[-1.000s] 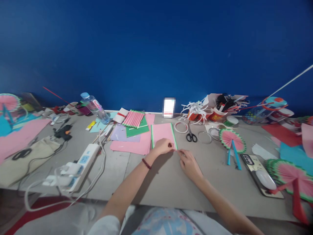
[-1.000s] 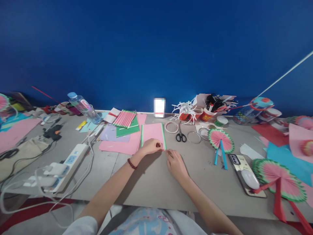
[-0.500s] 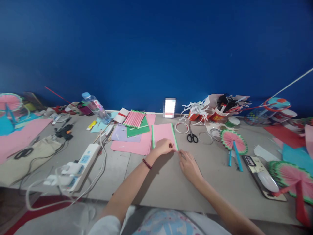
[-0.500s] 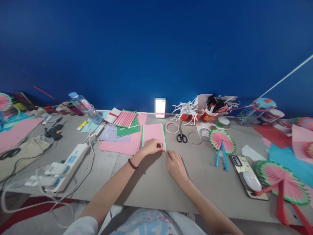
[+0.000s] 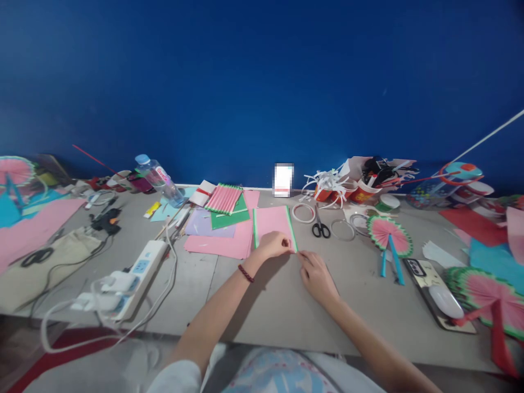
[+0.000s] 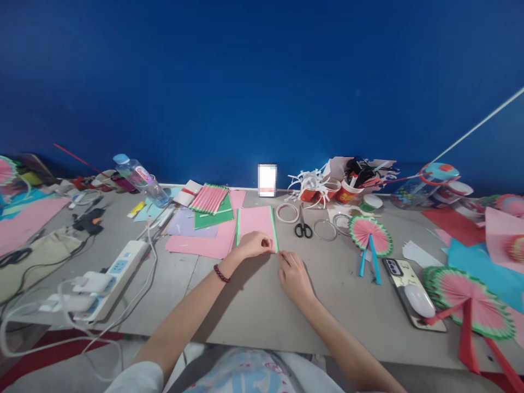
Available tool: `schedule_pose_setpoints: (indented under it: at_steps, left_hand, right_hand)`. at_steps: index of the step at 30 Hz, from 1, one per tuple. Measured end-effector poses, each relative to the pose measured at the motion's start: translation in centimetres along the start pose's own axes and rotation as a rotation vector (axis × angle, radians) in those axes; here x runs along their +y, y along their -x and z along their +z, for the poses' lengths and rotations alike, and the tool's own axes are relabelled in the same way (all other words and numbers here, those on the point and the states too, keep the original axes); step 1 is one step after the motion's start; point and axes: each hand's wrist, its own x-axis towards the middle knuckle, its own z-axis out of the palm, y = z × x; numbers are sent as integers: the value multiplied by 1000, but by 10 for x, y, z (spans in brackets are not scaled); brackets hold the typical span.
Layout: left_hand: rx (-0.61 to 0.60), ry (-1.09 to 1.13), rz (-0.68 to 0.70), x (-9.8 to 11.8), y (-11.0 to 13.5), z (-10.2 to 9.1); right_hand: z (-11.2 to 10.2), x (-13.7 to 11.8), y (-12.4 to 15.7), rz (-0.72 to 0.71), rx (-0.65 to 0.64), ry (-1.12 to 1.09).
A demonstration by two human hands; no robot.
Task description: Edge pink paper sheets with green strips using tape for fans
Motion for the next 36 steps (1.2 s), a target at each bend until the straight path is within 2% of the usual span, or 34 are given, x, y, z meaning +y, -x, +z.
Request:
schedule_pose_setpoints:
  at_steps: [13, 29, 36]
  left_hand:
    - [-11, -21, -33, 2, 2, 0]
    - [-6, -8, -5, 0, 1, 2]
    - [-19, -8, -23, 2, 2, -1]
  right_hand:
    - [-1, -1, -1, 3, -2, 30]
    - [2, 0, 0, -8, 3, 72]
    - [3, -3, 1, -39, -45, 192]
